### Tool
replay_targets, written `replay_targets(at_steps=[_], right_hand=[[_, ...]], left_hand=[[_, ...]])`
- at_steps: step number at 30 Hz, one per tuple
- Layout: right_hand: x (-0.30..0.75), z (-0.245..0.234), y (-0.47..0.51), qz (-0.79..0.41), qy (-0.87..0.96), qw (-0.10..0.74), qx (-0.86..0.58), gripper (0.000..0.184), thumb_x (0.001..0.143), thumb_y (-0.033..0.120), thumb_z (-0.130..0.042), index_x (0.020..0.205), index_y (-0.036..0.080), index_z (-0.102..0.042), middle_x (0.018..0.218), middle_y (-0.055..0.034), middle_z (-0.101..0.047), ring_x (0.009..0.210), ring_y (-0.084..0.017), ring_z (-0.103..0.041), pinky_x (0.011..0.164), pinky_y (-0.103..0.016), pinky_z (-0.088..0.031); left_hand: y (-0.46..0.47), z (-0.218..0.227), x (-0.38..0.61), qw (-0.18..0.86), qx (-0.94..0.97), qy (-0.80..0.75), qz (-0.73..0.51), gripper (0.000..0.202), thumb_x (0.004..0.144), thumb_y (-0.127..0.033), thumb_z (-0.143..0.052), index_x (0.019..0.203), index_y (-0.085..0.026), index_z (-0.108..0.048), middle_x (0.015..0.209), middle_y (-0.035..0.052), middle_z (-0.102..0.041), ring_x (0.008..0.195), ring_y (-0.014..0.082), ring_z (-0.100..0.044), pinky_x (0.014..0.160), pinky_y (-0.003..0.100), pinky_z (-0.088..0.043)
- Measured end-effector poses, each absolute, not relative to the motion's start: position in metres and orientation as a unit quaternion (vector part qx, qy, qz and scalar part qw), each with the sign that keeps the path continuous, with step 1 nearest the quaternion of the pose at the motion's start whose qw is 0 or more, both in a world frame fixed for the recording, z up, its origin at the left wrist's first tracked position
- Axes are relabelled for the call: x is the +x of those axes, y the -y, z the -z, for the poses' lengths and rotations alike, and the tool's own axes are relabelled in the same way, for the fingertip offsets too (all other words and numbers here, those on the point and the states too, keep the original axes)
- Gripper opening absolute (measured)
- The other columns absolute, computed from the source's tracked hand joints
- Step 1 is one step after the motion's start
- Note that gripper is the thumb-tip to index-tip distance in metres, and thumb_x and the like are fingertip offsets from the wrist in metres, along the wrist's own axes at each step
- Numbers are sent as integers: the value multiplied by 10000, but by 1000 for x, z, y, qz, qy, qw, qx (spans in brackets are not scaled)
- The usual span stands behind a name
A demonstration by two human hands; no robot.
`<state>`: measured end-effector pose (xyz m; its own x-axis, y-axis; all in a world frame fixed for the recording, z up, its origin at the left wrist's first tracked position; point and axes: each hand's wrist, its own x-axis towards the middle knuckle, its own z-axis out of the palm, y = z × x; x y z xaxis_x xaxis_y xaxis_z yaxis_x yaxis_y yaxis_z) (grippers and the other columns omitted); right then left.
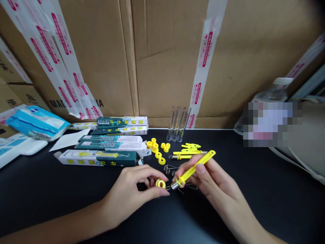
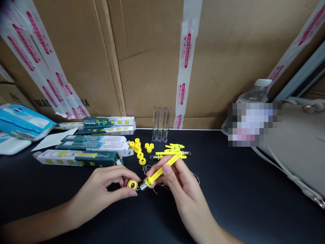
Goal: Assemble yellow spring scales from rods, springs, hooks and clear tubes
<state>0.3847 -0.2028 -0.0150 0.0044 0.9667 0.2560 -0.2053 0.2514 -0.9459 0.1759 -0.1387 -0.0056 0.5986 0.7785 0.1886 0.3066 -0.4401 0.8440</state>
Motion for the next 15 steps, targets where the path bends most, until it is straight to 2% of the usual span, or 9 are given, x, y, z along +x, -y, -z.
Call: replay_targets(at_steps=[10,15], right_hand=[[384,13,201,-478,509,598,-393,206,1032,448,-516,1011,276,-628,916,1,-720,859,-143,-696,805,-241,-576],[386,14,203,-444,533,590,-414,238,1069,447,-409,1013,282,-571,821,12,-688,805,-164,-703,765,-285,-570]], left_hand=[[137,7,176,475,741,-354,-316,191,729,-250,-856,911,-206,-819,784,-5,-727,651,118,-590,638,207,-506],[137,6,176,501,722,-364,-309,215,718,-276,-854,914,-199,-805,780,-6,-714,671,129,-608,662,225,-531]])
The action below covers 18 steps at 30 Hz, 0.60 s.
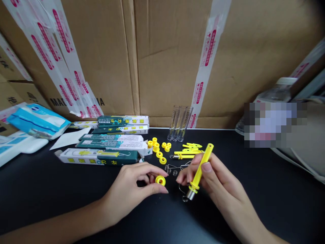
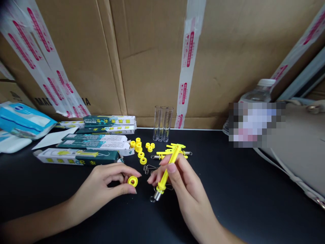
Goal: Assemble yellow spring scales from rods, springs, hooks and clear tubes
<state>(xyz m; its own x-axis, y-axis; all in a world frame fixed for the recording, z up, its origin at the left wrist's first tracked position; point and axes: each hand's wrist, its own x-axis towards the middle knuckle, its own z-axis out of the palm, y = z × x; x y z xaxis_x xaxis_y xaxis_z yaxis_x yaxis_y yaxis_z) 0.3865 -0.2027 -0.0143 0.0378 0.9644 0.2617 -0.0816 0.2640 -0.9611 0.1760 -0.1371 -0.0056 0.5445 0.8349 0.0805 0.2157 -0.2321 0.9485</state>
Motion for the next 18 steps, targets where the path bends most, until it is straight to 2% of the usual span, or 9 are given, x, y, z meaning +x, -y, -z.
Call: replay_targets(at_steps=[2,4,8,12,18], right_hand=[[390,16,204,-385,573,571,-444,239,1086,426,-359,1048,299,-558,759,29,-648,702,-150,-674,687,-270,-545],[393,17,206,-287,641,529,-476,203,1087,376,-382,1096,317,-576,731,36,-604,628,-135,-622,625,-251,-506],[394,16,208,-106,763,438,-464,212,1048,281,-479,1164,313,-654,834,-13,-567,710,-157,-612,628,-255,-508],[392,19,208,-80,790,390,-466,240,1033,281,-506,1193,294,-685,819,-19,-508,638,-156,-589,556,-260,-506],[392,25,206,-90,799,330,-495,267,1047,336,-471,1133,261,-712,868,-50,-537,634,-176,-628,545,-299,-515]], left_hand=[[137,6,176,519,708,-373,-302,186,736,-281,-836,881,-185,-770,798,2,-727,693,140,-646,680,240,-546],[137,6,176,545,684,-380,-302,192,752,-299,-817,849,-176,-706,835,22,-753,733,171,-693,677,263,-564],[136,7,177,559,659,-395,-311,279,700,-303,-853,814,-172,-635,827,29,-757,739,188,-709,670,281,-565],[135,5,176,553,662,-397,-315,313,639,-269,-895,830,-165,-669,761,-9,-712,691,155,-662,670,268,-538],[137,2,175,556,669,-376,-320,294,635,-222,-897,833,-169,-687,680,-33,-678,630,130,-612,636,241,-515]])
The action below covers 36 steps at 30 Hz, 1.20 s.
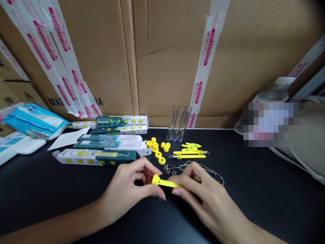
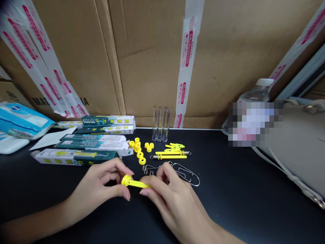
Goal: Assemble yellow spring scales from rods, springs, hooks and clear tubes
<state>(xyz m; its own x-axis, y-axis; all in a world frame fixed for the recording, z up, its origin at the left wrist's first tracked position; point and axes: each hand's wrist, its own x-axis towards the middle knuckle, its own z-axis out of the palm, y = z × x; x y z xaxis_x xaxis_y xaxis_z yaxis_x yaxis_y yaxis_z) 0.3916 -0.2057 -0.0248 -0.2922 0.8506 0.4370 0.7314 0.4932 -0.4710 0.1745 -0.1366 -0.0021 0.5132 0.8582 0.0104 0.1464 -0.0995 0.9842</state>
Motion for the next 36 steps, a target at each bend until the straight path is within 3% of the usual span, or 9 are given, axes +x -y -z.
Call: replay_targets(at_steps=[6,12,20,29,36], right_hand=[[389,22,205,-86,816,328,-469,281,1053,345,-469,1094,221,-718,798,-50,-619,618,-180,-650,552,-293,-516],[387,22,207,-104,801,376,-454,138,1009,319,-589,962,204,-651,808,-32,-713,665,-175,-684,599,-266,-525],[390,24,206,-109,779,391,-477,104,998,341,-610,968,241,-619,817,-4,-715,657,-161,-686,610,-262,-523],[389,24,206,-93,782,405,-464,114,981,330,-645,955,220,-640,797,-5,-714,653,-151,-677,625,-257,-523],[387,22,206,-89,793,405,-447,139,1005,332,-605,948,214,-650,803,-24,-717,656,-159,-658,623,-274,-521]], left_hand=[[139,6,176,490,723,-343,-346,343,564,-217,-962,767,-159,-692,619,-54,-648,550,95,-555,537,186,-460],[139,6,176,448,751,-313,-371,337,545,-197,-973,769,-139,-729,615,-44,-659,532,89,-550,520,173,-467],[138,1,175,503,717,-340,-342,230,711,-125,-850,924,-204,-815,728,-21,-762,642,123,-678,643,186,-553],[136,4,174,493,725,-327,-354,272,661,-131,-890,910,-212,-815,718,-35,-782,618,112,-672,638,173,-556],[138,3,171,394,791,-312,-348,208,655,-166,-912,832,-208,-811,653,-48,-764,544,117,-658,573,177,-537]])
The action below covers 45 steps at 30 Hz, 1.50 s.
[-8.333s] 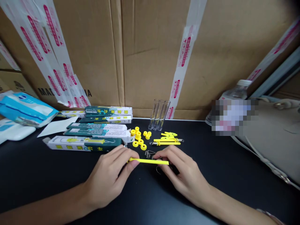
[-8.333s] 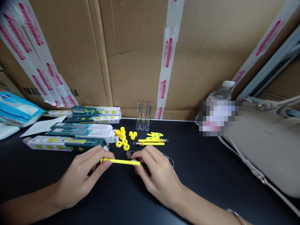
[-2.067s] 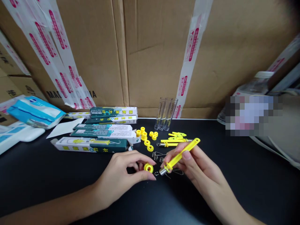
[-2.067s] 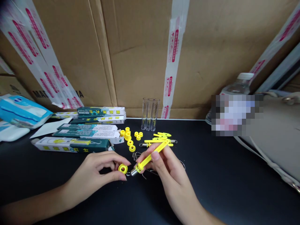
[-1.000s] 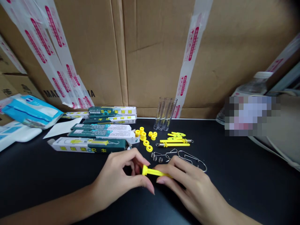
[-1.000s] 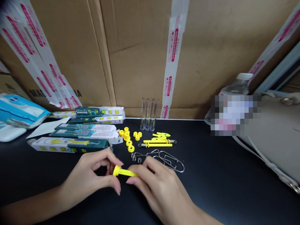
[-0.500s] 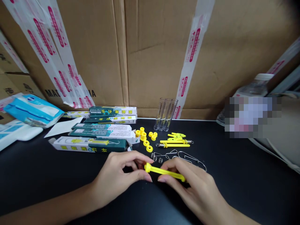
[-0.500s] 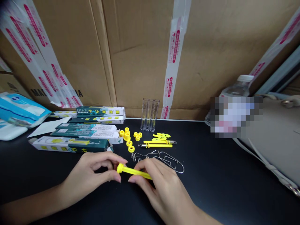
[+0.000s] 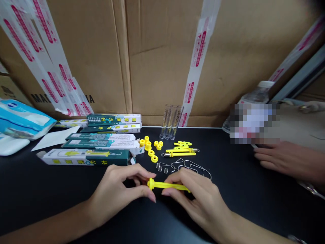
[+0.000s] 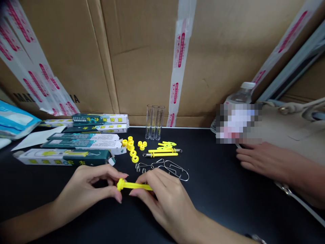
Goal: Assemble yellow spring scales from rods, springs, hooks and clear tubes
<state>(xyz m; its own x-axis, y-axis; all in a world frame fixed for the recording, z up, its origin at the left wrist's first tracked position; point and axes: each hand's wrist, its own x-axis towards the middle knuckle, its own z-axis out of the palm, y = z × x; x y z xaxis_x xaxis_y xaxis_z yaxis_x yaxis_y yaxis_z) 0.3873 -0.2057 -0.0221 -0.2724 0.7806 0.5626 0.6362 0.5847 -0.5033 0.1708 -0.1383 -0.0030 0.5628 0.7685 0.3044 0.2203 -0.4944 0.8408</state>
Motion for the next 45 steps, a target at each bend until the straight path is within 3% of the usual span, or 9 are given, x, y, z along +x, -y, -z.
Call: replay_targets(at_steps=[7,13,22,28,32,36,39,42,45], right_hand=[[380,17,208,-62,837,387,-382,209,1049,304,-507,995,174,-662,780,-59,-734,624,-178,-644,565,-287,-511],[382,18,206,-113,815,367,-433,187,1057,246,-464,1113,166,-623,990,-89,-755,843,-214,-723,719,-316,-572],[384,18,208,-120,819,354,-435,171,1056,242,-461,1119,184,-609,1002,-73,-748,867,-208,-714,744,-313,-567],[384,17,206,-111,826,356,-422,188,1061,243,-453,1101,168,-621,967,-71,-737,814,-196,-690,703,-300,-551],[386,19,206,-92,827,355,-426,211,1061,248,-457,1053,179,-656,876,-55,-718,737,-191,-672,651,-296,-541],[388,25,207,-101,798,358,-475,216,1014,322,-580,1214,241,-596,1044,-44,-733,882,-207,-724,783,-328,-580],[389,28,207,-110,777,362,-503,317,1015,248,-572,1323,253,-498,1222,-60,-700,1071,-213,-703,927,-344,-569],[389,29,208,-125,795,360,-473,323,1033,139,-473,1338,243,-469,1228,-59,-691,1088,-180,-692,949,-300,-565],[387,28,209,-130,828,344,-423,278,1049,149,-443,1310,230,-492,1153,-53,-705,1029,-177,-699,911,-288,-577]], left_hand=[[146,3,173,330,840,-240,-359,226,674,-179,-914,859,-229,-796,713,-63,-779,583,107,-696,610,136,-528],[140,3,174,408,789,-332,-317,152,791,-184,-787,910,-276,-805,792,-68,-802,686,129,-731,657,152,-522],[137,2,171,457,776,-339,-273,170,842,-271,-714,986,-238,-797,872,-10,-806,756,163,-728,711,203,-543],[136,3,171,393,812,-326,-282,185,857,-318,-728,1023,-260,-787,749,-26,-747,663,152,-667,628,207,-511],[137,6,170,363,842,-284,-280,216,891,-309,-718,1100,-278,-764,786,-35,-728,668,134,-657,647,196,-508],[138,5,171,323,844,-320,-284,184,973,-307,-597,1099,-280,-729,917,-22,-743,771,152,-670,719,227,-510],[141,5,172,282,852,-351,-266,161,991,-281,-530,1055,-252,-676,916,-15,-697,746,155,-632,680,242,-493],[146,6,171,232,898,-307,-213,166,960,-300,-596,1110,-233,-621,987,10,-663,843,193,-644,745,282,-499],[147,9,170,166,934,-275,-156,147,1022,-298,-509,1000,-206,-621,912,25,-637,813,213,-643,697,299,-477]])
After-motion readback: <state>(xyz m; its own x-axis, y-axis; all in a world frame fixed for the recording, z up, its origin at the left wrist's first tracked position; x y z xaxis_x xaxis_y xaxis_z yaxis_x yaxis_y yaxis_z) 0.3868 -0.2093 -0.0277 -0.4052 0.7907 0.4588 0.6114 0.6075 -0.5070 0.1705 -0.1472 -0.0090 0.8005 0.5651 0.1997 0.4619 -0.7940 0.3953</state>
